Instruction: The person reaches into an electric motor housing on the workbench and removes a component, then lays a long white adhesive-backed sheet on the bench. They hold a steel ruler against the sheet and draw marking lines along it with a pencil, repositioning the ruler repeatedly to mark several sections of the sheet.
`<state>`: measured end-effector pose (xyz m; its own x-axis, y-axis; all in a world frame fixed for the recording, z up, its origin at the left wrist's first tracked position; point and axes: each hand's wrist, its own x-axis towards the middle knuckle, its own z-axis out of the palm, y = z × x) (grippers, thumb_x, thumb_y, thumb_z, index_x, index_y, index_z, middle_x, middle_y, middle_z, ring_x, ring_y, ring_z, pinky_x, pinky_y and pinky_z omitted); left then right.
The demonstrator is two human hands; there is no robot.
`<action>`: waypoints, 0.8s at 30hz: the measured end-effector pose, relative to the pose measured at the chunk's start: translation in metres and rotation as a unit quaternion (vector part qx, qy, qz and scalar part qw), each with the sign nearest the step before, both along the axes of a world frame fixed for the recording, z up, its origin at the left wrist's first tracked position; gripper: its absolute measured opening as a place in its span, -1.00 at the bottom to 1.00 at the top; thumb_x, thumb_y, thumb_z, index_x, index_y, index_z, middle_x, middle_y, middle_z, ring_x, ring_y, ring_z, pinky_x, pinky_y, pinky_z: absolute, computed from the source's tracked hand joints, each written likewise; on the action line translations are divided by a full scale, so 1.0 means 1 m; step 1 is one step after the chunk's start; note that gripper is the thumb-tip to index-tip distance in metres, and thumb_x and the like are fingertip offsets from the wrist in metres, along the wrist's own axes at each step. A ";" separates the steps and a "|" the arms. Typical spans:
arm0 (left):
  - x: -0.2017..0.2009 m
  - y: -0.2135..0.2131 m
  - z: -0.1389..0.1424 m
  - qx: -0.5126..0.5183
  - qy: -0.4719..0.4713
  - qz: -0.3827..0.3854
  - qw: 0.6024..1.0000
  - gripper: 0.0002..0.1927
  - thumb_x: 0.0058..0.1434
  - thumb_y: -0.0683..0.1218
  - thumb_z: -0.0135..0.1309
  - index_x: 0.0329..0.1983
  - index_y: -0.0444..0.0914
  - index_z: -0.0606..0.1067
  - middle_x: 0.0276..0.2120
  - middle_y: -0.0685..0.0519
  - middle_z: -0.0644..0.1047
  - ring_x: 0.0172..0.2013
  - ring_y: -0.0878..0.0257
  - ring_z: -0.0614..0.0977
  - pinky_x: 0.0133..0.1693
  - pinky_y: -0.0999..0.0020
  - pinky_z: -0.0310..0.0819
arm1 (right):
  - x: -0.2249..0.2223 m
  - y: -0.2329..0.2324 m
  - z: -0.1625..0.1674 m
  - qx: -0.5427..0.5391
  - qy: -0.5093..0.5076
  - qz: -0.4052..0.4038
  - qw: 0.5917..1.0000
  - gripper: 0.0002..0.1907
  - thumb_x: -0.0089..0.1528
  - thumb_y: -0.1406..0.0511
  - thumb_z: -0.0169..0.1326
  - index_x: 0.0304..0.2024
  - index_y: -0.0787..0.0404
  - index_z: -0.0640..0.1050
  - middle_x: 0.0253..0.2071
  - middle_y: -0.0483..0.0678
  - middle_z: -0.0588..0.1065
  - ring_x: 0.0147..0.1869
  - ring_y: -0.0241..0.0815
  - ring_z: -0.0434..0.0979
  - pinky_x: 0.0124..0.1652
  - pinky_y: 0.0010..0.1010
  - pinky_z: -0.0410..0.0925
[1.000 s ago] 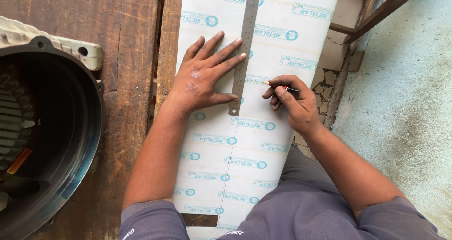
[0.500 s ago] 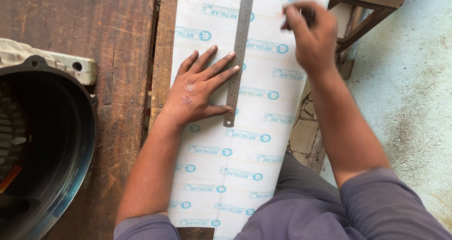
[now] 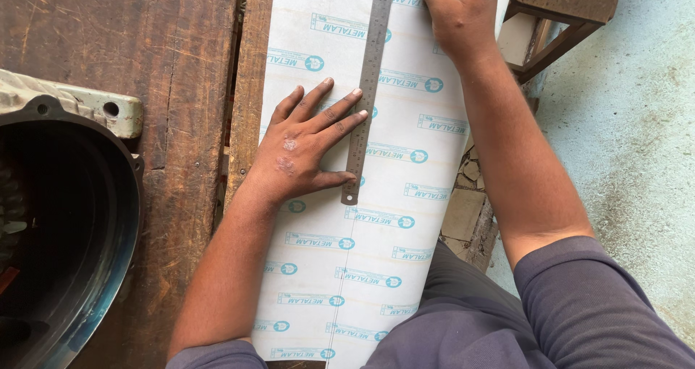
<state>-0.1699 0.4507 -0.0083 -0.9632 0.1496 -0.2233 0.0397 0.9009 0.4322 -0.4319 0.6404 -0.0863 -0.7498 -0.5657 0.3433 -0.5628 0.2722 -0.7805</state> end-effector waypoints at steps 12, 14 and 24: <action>-0.001 0.000 0.000 -0.007 0.005 -0.007 1.000 0.12 -0.34 0.43 0.38 0.38 0.18 0.29 0.46 0.30 0.14 0.46 0.15 0.07 0.46 0.04 -0.26 | -0.001 -0.009 0.003 0.058 0.131 0.018 0.990 -0.82 0.52 0.37 0.04 -0.18 0.25 0.60 -0.44 -0.07 0.50 -0.45 -0.28 0.43 -0.46 -0.40 0.26; -0.001 0.000 0.000 -0.004 0.009 -0.007 1.000 0.12 -0.33 0.43 0.38 0.38 0.18 0.29 0.46 0.29 0.15 0.46 0.15 0.07 0.46 0.04 -0.26 | 0.001 -0.010 0.005 0.125 0.131 -0.017 0.983 -0.85 0.51 0.35 0.10 -0.17 0.25 0.60 -0.53 -0.04 0.44 -0.54 -0.24 0.40 -0.54 -0.37 0.22; 0.001 0.000 -0.002 0.001 0.013 -0.003 1.000 0.12 -0.32 0.44 0.36 0.39 0.17 0.28 0.47 0.29 0.14 0.46 0.14 0.07 0.46 0.02 -0.26 | 0.000 -0.006 0.001 0.138 0.226 0.029 0.964 -0.91 0.46 0.41 0.06 -0.14 0.25 0.58 -0.39 -0.03 0.51 -0.39 -0.17 0.51 -0.42 -0.35 0.33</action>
<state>-0.1688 0.4510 -0.0104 -0.9677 0.1557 -0.1985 0.0558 0.8995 0.4334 -0.4318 0.6340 -0.0851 -0.5241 -0.7181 0.4579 -0.8483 0.3925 -0.3554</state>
